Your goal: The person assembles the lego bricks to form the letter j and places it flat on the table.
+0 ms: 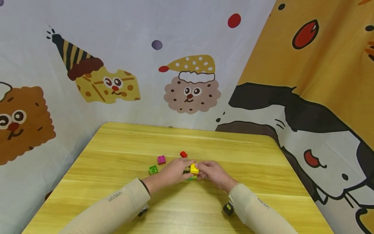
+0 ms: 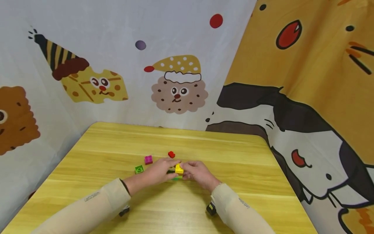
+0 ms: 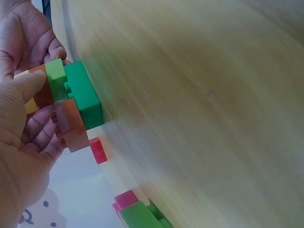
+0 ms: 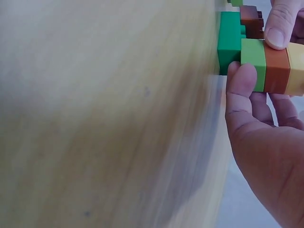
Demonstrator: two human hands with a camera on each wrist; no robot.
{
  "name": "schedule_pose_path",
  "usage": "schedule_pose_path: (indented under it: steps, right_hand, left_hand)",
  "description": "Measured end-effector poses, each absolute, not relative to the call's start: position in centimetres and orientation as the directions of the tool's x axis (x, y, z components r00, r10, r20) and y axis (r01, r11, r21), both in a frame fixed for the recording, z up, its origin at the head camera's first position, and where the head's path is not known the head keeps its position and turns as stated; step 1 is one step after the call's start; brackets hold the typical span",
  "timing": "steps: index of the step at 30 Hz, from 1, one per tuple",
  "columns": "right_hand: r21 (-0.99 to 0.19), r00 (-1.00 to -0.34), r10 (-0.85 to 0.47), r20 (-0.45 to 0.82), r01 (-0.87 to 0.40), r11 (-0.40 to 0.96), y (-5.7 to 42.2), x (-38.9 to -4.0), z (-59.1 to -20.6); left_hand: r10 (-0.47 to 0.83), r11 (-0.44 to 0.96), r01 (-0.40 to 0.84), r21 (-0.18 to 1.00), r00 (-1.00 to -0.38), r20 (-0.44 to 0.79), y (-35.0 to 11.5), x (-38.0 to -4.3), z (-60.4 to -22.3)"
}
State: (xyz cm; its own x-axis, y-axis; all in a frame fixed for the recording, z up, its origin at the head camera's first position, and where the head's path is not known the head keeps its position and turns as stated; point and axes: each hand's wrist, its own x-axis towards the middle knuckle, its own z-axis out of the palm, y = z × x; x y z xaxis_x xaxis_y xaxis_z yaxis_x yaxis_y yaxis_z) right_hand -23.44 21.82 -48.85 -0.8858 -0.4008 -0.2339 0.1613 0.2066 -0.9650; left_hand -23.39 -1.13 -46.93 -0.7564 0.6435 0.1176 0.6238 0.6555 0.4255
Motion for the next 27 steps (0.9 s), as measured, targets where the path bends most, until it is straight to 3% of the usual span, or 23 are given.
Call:
schedule_pose_path:
  steps: [15, 27]
  right_hand:
    - [-0.962, -0.884, -0.394, -0.253, 0.188, 0.196, 21.73, -23.55, -49.03]
    - [-0.957, -0.862, -0.423, -0.28, 0.217, 0.19, 22.08, -23.3, -49.49]
  left_hand:
    - [0.66, 0.633, 0.613, 0.473, -0.747, 0.084, -1.57, -23.61, -46.59]
    - [0.652, 0.649, 0.617, 0.445, -0.752, 0.093, -1.49, -23.55, -46.75]
